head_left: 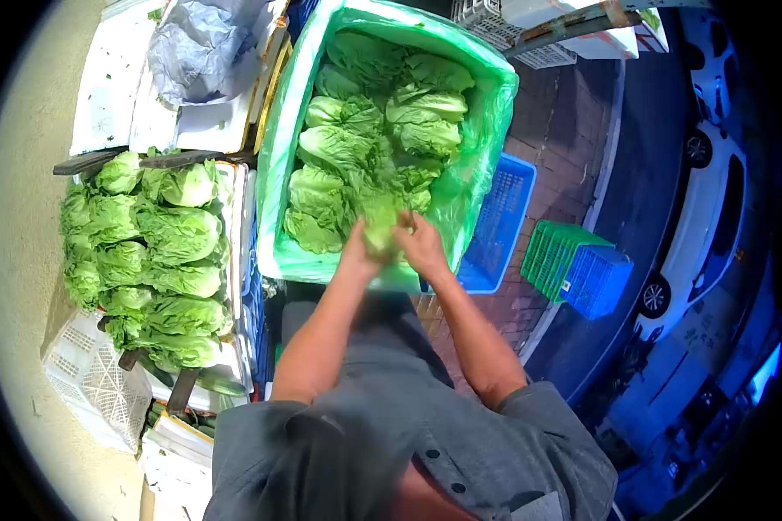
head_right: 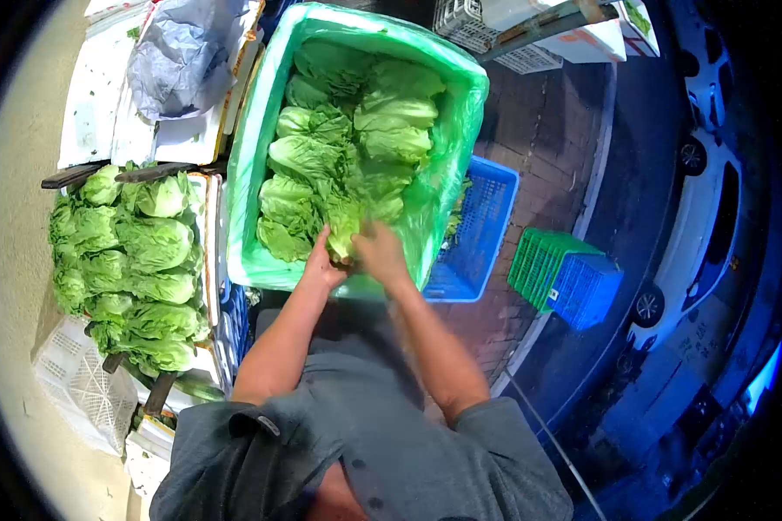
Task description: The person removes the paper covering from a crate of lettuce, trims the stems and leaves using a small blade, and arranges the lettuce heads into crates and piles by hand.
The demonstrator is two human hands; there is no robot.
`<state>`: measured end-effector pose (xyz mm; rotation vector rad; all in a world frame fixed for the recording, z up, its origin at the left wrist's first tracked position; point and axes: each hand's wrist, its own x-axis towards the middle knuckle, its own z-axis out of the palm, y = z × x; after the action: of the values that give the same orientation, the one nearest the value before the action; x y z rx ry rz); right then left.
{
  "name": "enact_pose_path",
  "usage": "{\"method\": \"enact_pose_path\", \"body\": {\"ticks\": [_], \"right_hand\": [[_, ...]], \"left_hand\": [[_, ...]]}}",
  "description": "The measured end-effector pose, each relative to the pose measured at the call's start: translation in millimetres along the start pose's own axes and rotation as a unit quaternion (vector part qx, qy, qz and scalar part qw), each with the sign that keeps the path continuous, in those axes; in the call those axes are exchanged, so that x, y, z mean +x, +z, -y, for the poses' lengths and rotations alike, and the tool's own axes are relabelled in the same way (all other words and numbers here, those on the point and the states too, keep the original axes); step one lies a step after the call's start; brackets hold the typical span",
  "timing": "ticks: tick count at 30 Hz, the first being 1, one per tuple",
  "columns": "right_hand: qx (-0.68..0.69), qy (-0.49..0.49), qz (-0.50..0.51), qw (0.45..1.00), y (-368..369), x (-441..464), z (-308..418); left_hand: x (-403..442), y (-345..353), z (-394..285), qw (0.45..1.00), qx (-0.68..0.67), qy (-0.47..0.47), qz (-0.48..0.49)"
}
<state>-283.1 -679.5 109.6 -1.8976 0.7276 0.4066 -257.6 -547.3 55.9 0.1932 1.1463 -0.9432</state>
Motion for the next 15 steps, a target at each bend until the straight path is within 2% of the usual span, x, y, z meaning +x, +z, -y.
{"method": "enact_pose_path", "body": {"ticks": [1,3,4,6,10,12,13,15], "right_hand": [[0.027,0.025,-0.008,0.999,0,-1,0],[0.054,0.011,-0.035,0.998,-8,-8,-5],[0.063,0.016,-0.067,0.996,-11,-14,-8],[0.078,0.038,-0.13,0.988,-21,-27,-8],[0.1,0.072,-0.097,0.988,-28,-44,-11],[0.185,0.057,-0.091,0.977,-26,-49,6],[0.228,0.049,-0.087,0.969,-28,-52,17],[0.203,-0.028,-0.08,0.976,-26,-41,-4]], "left_hand": [[-4,4,1,1.0,0.006,-0.002,-0.021],[-21,21,1,0.998,0.02,-0.001,-0.059],[-34,30,2,0.998,0.021,-0.007,-0.061],[-30,19,9,0.998,0.039,0.041,-0.027],[-35,25,19,0.984,0.1,0.145,0.03],[-41,33,22,0.972,0.138,0.175,0.074],[-44,40,24,0.96,0.178,0.206,0.061],[-48,57,32,0.927,0.259,0.268,0.038]]}}
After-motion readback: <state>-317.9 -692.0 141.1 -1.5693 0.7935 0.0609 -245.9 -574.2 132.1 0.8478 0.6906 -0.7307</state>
